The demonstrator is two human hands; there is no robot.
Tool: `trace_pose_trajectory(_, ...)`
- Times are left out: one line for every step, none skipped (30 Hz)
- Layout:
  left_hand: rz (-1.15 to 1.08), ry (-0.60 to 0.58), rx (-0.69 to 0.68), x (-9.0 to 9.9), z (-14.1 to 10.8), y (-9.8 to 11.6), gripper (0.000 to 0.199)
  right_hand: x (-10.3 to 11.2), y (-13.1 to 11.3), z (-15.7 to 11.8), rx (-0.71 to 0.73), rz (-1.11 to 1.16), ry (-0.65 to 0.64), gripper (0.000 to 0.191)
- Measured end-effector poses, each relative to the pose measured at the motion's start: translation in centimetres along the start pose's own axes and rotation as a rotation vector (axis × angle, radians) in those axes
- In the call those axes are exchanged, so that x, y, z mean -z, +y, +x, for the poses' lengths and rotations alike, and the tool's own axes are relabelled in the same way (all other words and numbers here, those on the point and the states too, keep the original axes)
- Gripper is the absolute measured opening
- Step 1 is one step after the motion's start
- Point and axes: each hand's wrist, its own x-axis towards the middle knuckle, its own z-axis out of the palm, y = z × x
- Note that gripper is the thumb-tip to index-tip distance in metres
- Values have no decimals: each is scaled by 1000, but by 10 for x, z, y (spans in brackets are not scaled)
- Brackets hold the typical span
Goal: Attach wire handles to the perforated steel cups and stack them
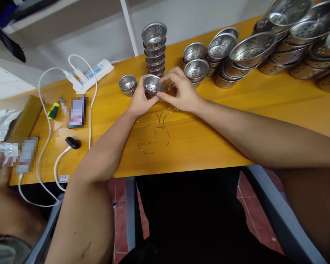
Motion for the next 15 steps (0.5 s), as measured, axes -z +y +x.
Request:
trace_pose_trajectory(-1, 6, -2, 0, 0, -2, 96, 1, 0, 0, 2, -9, -6, 75)
trace_pose_trajectory(-3, 14, -6, -1, 0, -3, 97, 1, 0, 0, -2, -13, -8, 73)
trace_pose_trajectory(-7, 20, -7, -1, 0, -4, 97, 1, -1, -1, -8, -14, -7, 72)
trace_pose_trajectory(-8, 22, -7, -1, 0, -4, 97, 1, -2, -1, -13, -13, -7, 71)
trace_pose_trajectory(-7, 20, -5, -1, 0, -4, 97, 1, -3, -1, -16, -12, -6, 70)
trace_pose_trajectory(-2, 13, -3, -1, -1, -3, 98, 1, -5, -1, -16, -9, -5, 68)
trace_pose_trajectory(5, 1, -2, -1, -1, -2, 98, 0, -6, -1, -15, -5, -4, 67)
trace_pose_trajectory(11, -9, -3, -1, -1, -2, 99, 0, -8, -1, -15, 3, -2, 65)
trace_pose_trajectory(15, -16, -4, 0, -1, 0, 99, -1, -10, -1, -18, 14, 0, 63)
trace_pose_trajectory(18, -17, -5, 0, -1, 1, 100, -1, -11, -1, -26, 26, 1, 61)
trace_pose_trajectory(20, -15, -4, 0, -1, 2, 100, -1, -13, -1, -38, 39, -1, 60)
trace_pose_trajectory(23, -12, -2, 0, 0, 4, 101, -1, -14, -2, -52, 50, -5, 59)
trace_pose_trajectory(29, -9, 1, 0, 0, 5, 101, -1, -15, -2, -66, 59, -9, 58)
trace_pose_trajectory(38, -7, 2, 0, 1, 7, 102, -1, -17, -2, -75, 63, -11, 58)
trace_pose_trajectory(51, -8, 4, 0, 1, 9, 103, -1, -18, -2, -79, 63, -10, 58)
